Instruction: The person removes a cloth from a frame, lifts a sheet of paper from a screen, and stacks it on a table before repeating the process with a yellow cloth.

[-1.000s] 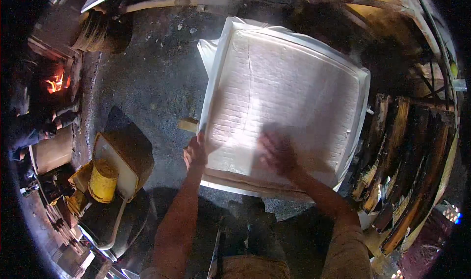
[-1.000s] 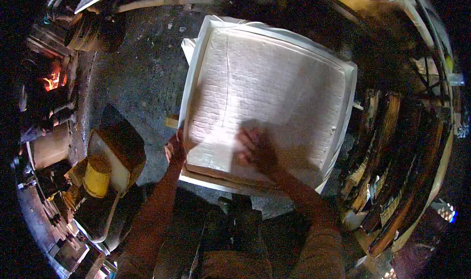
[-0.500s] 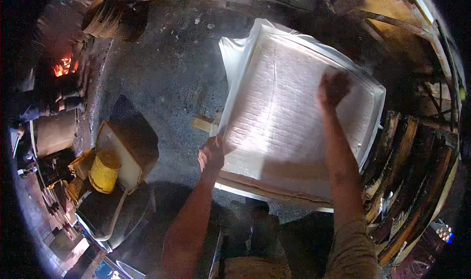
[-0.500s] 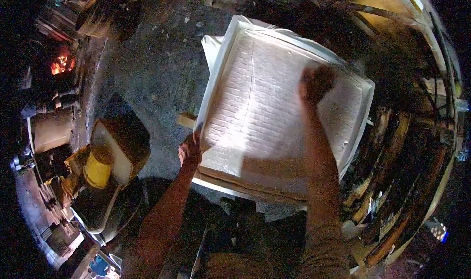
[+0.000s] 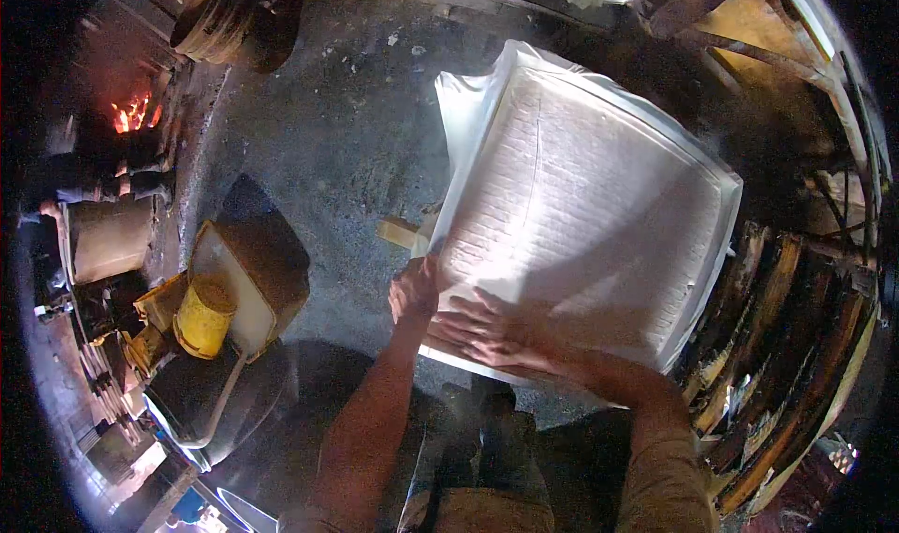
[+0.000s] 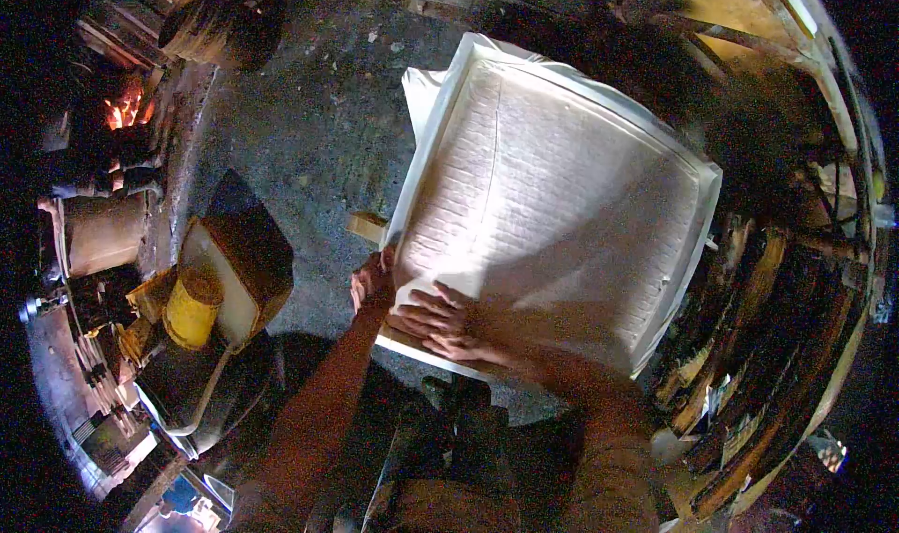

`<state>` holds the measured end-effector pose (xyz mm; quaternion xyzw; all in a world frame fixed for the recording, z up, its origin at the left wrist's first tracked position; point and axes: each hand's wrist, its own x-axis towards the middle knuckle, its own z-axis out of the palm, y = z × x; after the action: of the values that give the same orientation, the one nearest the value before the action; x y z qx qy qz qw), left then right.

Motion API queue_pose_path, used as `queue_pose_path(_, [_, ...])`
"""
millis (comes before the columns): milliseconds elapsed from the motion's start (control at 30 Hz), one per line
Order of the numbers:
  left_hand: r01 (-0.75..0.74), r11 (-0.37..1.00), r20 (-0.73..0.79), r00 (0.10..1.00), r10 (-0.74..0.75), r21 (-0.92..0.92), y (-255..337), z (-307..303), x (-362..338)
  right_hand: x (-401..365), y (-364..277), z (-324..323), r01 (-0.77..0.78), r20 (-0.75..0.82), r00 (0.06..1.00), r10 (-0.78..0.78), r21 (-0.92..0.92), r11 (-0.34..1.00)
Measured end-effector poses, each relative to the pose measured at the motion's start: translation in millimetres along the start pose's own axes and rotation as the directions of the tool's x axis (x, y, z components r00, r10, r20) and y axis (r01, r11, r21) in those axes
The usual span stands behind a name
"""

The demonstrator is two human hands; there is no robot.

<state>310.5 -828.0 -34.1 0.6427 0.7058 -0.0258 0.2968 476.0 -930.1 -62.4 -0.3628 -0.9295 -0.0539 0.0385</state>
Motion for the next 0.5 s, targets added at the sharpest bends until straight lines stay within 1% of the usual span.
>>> queue_pose_path(33, [-0.128,0.992,-0.123,0.984,0.126,-0.004,-14,15,1,3,14,4,-0.063,-0.120,0.987,0.103,0.298,0.952])
queue_pose_path(67, [-0.188,0.982,-0.181,0.966,0.185,0.000,-19,18,1,6,28,7,-0.033,-0.237,0.950,0.204,0.574,0.818])
queue_pose_path(100, [-0.246,0.969,-0.237,0.941,0.242,0.012,-24,20,1,1,50,25,-0.145,-0.184,0.942,0.281,0.531,0.835])
queue_pose_path(133, [-0.218,0.976,-0.172,0.962,0.210,-0.028,-18,14,1,-4,72,44,-0.255,-0.130,0.925,0.356,0.480,0.840])
queue_pose_path(167, [-0.188,0.980,-0.107,0.978,0.180,-0.065,-13,9,2,-4,108,36,-0.311,-0.083,0.921,0.382,0.435,0.845])
queue_pose_path(200, [-0.184,0.981,-0.106,0.979,0.177,-0.064,-6,3,1,8,133,-1,-0.455,0.012,0.884,0.467,0.248,0.855])
queue_pose_path(233, [-0.090,0.994,-0.065,0.994,0.086,-0.057,2,-3,1,11,145,-3,-0.570,-0.045,0.789,0.612,0.317,0.758])
queue_pose_path(267, [0.005,0.999,-0.025,1.000,-0.006,-0.050,6,-5,0,14,148,0,-0.613,-0.108,0.743,0.661,0.284,0.737])
queue_pose_path(333, [0.018,0.999,-0.013,1.000,-0.019,-0.048,3,-2,2,30,127,-10,-0.659,-0.037,0.724,0.689,0.260,0.706])
queue_pose_path(367, [0.031,0.999,0.000,1.000,-0.031,-0.042,2,-1,3,33,102,1,-0.605,-0.066,0.769,0.636,0.244,0.758])
queue_pose_path(400, [0.031,0.999,-0.002,1.000,-0.031,-0.043,4,-4,2,33,75,10,-0.488,-0.057,0.817,0.574,0.463,0.740])
queue_pose_path(433, [0.040,0.997,0.024,0.999,-0.038,-0.060,7,-9,-1,26,46,11,-0.330,-0.106,0.885,0.453,0.542,0.773])
queue_pose_path(467, [0.047,0.996,0.049,0.998,-0.044,-0.079,10,-12,-2,25,21,9,-0.234,0.012,0.966,0.259,0.467,0.852])
queue_pose_path(500, [0.047,0.995,0.047,0.998,-0.044,-0.082,8,-10,-1,20,12,-11,-0.172,0.034,0.980,0.194,0.633,0.755])
